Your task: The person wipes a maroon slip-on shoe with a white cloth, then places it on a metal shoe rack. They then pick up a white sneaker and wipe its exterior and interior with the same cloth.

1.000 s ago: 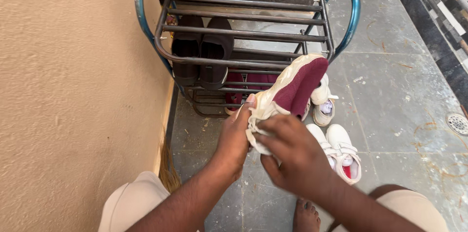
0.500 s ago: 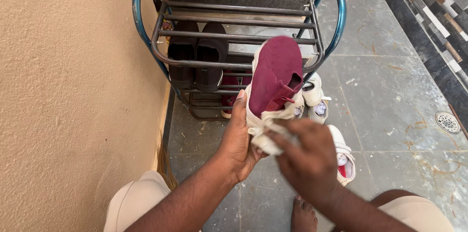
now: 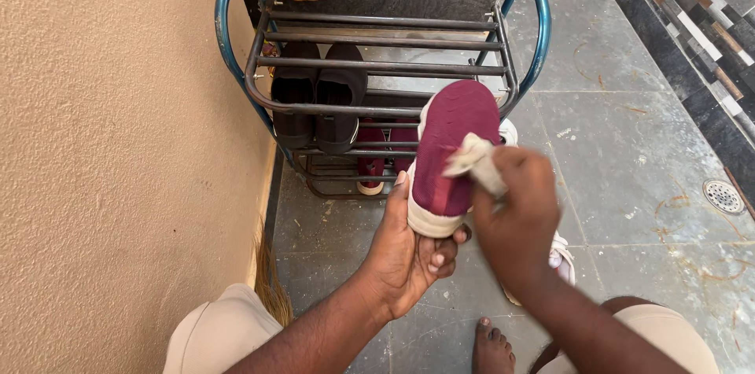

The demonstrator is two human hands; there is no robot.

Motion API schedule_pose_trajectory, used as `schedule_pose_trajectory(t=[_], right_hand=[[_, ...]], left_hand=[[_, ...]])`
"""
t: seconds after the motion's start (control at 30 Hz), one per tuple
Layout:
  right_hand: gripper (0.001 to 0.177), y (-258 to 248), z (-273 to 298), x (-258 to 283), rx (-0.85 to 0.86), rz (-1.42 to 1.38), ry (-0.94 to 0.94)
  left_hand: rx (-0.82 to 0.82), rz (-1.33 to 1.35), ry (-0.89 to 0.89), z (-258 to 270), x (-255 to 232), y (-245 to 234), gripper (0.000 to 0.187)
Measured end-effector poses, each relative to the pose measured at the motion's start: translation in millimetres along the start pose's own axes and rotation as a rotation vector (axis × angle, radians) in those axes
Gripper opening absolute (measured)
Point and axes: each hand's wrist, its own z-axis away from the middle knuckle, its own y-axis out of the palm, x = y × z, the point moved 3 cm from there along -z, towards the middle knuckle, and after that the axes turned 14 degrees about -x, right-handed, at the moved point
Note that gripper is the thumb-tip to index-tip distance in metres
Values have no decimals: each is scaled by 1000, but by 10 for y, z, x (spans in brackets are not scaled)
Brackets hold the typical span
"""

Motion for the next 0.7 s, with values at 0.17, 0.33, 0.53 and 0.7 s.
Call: schedule_pose_trajectory(t=[0.17,0.33,0.53,0.7], right_hand=[[11,118,-201,-583,-62,34,208],[18,228,-254,-830,-115,-163,542],[27,142,111,-96,97,-182,187],[35,54,127,84,204,-295,-122]], left_hand=[[-156,-31,-5,1,-18,-59,76],[-42,22,-21,4,-74,-43,78],[-80,85,-75,-57,-69,-113,77],[-187,80,-129,-84,-60,-195,71]])
